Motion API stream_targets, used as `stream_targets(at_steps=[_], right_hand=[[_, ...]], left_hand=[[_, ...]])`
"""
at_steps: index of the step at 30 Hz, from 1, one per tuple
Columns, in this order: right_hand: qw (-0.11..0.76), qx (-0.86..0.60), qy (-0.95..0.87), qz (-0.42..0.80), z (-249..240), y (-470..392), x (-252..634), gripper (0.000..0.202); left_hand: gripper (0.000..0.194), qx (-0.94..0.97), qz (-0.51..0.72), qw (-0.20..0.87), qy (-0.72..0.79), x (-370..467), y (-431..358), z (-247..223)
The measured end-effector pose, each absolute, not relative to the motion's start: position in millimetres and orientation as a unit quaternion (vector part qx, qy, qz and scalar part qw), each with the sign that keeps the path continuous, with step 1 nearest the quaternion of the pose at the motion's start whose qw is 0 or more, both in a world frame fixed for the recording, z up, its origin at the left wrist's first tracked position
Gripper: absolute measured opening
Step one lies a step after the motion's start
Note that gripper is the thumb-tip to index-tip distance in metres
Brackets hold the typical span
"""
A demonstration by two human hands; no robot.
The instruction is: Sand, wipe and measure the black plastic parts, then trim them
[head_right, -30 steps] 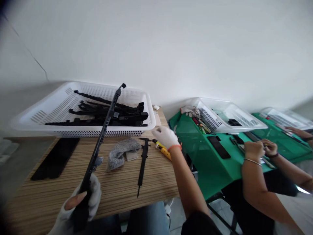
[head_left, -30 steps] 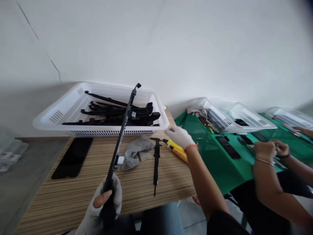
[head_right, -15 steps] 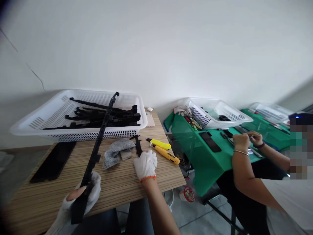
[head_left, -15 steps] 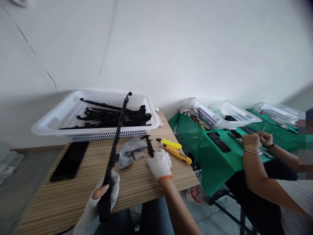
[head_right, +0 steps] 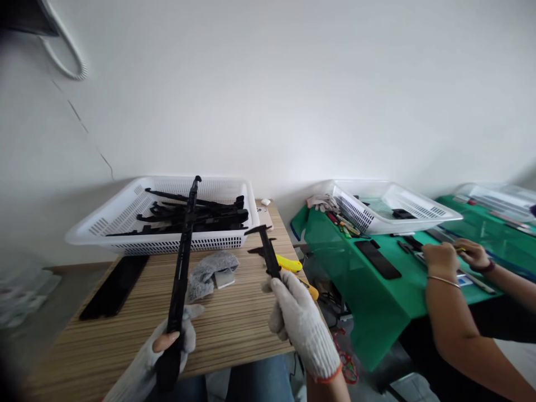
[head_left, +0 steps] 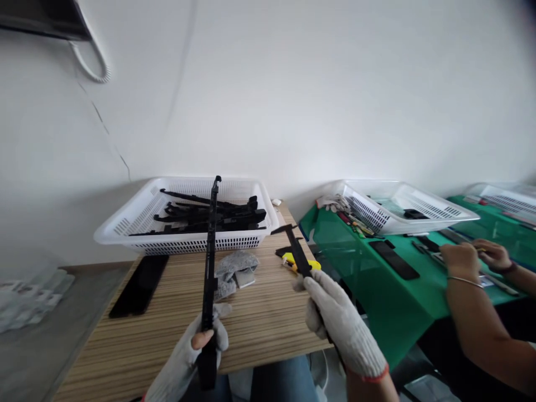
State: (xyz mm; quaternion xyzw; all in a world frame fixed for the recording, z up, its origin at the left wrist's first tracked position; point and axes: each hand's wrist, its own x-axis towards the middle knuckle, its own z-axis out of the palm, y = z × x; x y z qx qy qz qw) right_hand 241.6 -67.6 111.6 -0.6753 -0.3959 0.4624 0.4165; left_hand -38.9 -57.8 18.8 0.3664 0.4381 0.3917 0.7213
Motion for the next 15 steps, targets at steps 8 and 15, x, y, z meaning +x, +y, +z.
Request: stream_targets(at_steps=[8,15], right_hand=[[0.551,-0.39,-0.37,0.638,102.5,-9.7,158.1,0.05],[0.507,-0.245,-0.287,0.775,89.0,22.6,118.1,0.052]], left_hand=[[0.068,0.4,0.355,0.705,0.466,-32.4,-60.8,14.7],[0.07,0.444,0.32,0.695,0.467,-31.5,-61.9,20.7]])
